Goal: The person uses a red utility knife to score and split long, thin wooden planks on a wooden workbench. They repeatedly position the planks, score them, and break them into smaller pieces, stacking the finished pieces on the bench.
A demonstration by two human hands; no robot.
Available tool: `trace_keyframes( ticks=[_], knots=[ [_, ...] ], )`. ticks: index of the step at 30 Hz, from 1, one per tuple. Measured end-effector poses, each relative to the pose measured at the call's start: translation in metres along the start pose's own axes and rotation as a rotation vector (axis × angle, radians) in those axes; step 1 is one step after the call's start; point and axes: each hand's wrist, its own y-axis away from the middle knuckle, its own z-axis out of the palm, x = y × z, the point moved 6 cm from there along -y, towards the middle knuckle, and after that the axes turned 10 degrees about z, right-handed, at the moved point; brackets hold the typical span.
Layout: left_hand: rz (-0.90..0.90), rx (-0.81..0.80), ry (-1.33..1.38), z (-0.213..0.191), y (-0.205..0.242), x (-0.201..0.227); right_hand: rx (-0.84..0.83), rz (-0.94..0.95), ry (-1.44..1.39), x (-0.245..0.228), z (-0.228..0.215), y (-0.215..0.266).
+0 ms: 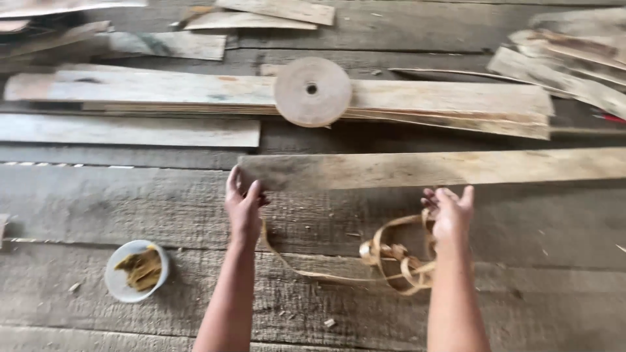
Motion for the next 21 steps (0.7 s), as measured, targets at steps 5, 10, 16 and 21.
trace_keyframes(
  ticks=[5,10,16,21],
  knots=[
    [0.1,-0.04,-0.392,-0.004,-0.075,-0.072,-0.12,0.05,-0.101,0.0,0.021,-0.032],
    [0.197,-0.065,-0.787,0.005,-0.112,-0.093,-0.129,0.024,-0.131,-0.008,0.033,-0.036],
    [0.213,-0.158,-1.16,0.029,-0.133,-0.082,-0.176,-0.033,-0.169,-0.018,0.056,-0.016],
    [0.181,-0.251,-1.177,0.03,-0.136,-0.088,-0.155,-0.087,-0.094,-0.028,0.072,0.002]
  ],
)
